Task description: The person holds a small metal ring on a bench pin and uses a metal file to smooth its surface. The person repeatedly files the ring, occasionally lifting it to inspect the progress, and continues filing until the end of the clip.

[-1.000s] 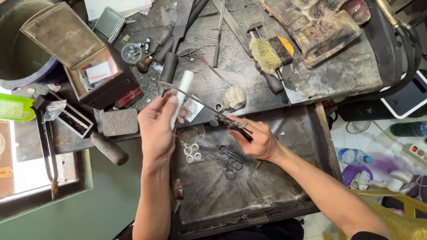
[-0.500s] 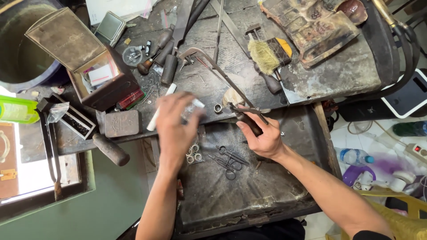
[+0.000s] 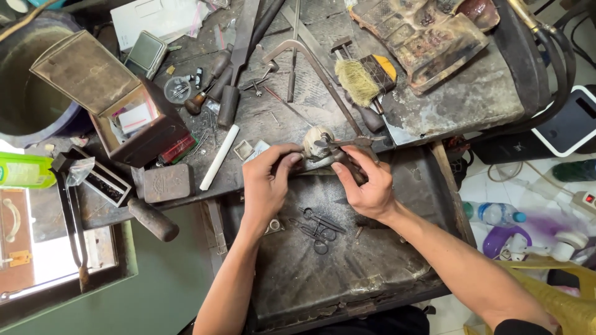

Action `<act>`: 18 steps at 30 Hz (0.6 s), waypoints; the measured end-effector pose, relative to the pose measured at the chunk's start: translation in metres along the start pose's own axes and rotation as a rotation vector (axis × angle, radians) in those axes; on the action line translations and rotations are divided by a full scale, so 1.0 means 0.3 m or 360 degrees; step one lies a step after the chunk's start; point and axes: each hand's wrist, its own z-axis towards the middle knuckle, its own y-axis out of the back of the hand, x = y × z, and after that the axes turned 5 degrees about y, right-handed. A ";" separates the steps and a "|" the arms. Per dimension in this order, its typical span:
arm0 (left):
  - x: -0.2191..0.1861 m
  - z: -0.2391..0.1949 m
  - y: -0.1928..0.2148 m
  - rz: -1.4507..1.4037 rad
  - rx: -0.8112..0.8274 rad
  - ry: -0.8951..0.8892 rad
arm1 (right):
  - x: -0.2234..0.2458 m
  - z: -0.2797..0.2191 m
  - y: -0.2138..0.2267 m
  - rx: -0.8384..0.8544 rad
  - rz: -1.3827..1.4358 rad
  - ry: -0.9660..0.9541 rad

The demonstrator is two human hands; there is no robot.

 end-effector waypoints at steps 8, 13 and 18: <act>-0.027 0.047 -0.046 -0.0094 -0.0035 -0.0107 | 0.076 0.065 0.016 0.0117 0.0102 -0.0158; -0.008 0.051 -0.078 -0.0089 -0.0021 -0.0080 | 0.209 0.089 0.052 0.0312 0.0235 -0.0501; -0.049 0.059 -0.049 -0.0035 0.0038 -0.0131 | 0.260 -0.029 0.068 0.0248 0.0127 -0.0723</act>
